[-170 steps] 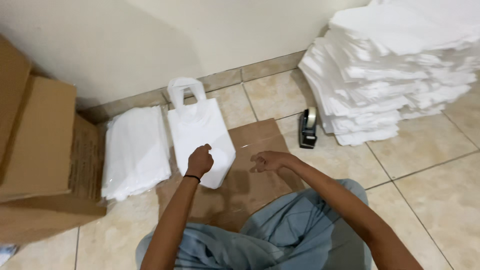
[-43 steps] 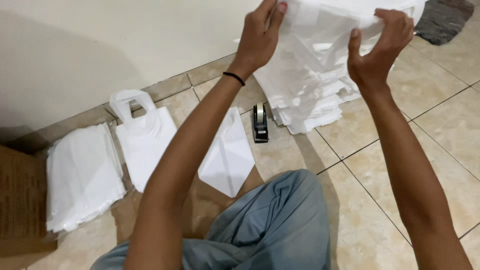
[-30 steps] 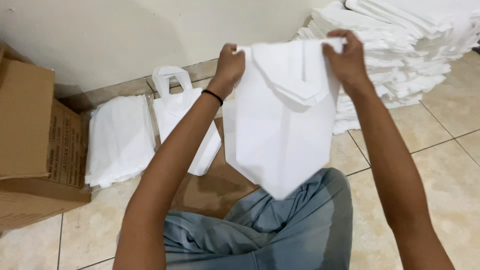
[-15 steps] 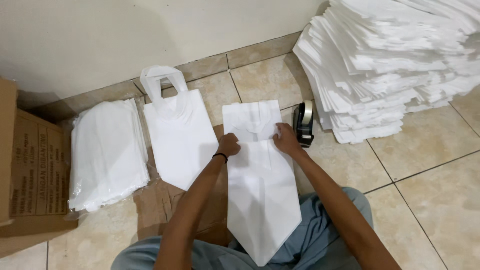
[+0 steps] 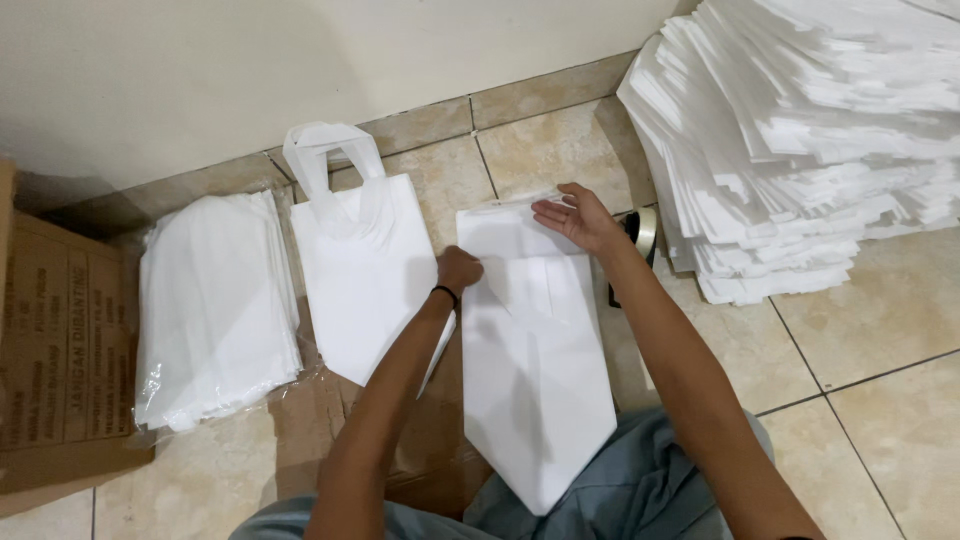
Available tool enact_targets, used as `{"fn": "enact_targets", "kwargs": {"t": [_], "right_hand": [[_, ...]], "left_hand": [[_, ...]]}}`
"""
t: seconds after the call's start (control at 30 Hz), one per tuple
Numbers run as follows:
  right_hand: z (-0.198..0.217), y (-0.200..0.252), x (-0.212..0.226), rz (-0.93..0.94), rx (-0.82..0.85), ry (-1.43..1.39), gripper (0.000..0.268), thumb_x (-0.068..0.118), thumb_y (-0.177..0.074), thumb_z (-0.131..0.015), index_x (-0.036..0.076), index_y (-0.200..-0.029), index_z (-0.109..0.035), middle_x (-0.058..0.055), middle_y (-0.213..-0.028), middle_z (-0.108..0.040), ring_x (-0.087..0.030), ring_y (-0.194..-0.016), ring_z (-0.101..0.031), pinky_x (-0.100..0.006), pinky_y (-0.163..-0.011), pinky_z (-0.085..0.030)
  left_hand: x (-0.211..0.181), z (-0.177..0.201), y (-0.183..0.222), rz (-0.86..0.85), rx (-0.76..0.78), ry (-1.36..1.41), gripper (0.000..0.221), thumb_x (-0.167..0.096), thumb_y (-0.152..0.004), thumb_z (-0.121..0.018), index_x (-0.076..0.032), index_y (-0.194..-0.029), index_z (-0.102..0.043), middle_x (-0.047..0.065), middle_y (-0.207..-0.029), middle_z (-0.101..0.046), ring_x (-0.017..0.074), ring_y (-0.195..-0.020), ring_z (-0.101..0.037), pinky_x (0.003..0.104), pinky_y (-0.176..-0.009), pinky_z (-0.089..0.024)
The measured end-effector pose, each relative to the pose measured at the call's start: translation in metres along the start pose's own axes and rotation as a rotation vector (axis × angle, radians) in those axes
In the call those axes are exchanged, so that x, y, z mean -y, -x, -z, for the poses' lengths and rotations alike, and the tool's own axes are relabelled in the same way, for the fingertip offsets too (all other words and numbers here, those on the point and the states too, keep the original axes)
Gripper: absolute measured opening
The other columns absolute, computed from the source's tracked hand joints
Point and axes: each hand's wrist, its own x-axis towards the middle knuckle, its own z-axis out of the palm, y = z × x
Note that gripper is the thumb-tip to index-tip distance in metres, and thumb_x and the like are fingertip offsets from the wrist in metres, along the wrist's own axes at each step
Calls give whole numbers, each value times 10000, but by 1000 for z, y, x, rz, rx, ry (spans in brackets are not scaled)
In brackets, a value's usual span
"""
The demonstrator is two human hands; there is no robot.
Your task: The person gathers a stack of white bags, aligns them, and inserts them into a clear plastic sleeve while sitting on the floor.
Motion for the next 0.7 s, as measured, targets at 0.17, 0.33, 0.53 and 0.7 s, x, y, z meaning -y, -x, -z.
{"fn": "enact_targets", "kwargs": {"t": [0.17,0.33,0.53,0.7], "right_hand": [[10,-10,-2,36,-24,43,745,194,-932,-610,-55,-1474,-163,-246,-1317,-452,-363,-1236,-573,-451,-1062,-516],[47,-23,-29,130,-92,363,591,202,-906,-689,-22,-1393,-440,-123,-1056,-606,-275,-1044,-685,-428,-1006,-559],[95,-18,-63,322,-107,732,605,183,-887,-749,-34,-1391,-493,-230,-1220,-629,-315,-1118,-650,-406,-966,-564],[78,92,-70,337,2,1282,590,307,-949,-637,93,-1458,-429,-180,-1412,-430,-355,-1387,-384,-499,-1153,-362]], "left_hand": [[-5,7,-73,71,-210,68,145,-80,-729,-749,-130,-865,-765,122,-931,-727,309,-910,-721,392,-751,-609],[-39,29,-61,32,-378,213,444,-52,-742,-717,-69,-1184,-683,121,-1075,-704,271,-1038,-694,361,-878,-602],[-76,40,16,-154,-349,329,563,-31,-877,-705,-36,-1386,-466,184,-1226,-662,292,-1173,-621,383,-1024,-549],[-76,42,81,-250,-152,148,709,26,-946,-503,38,-1550,-131,321,-1563,-228,421,-1477,-230,501,-1265,-198]]}}
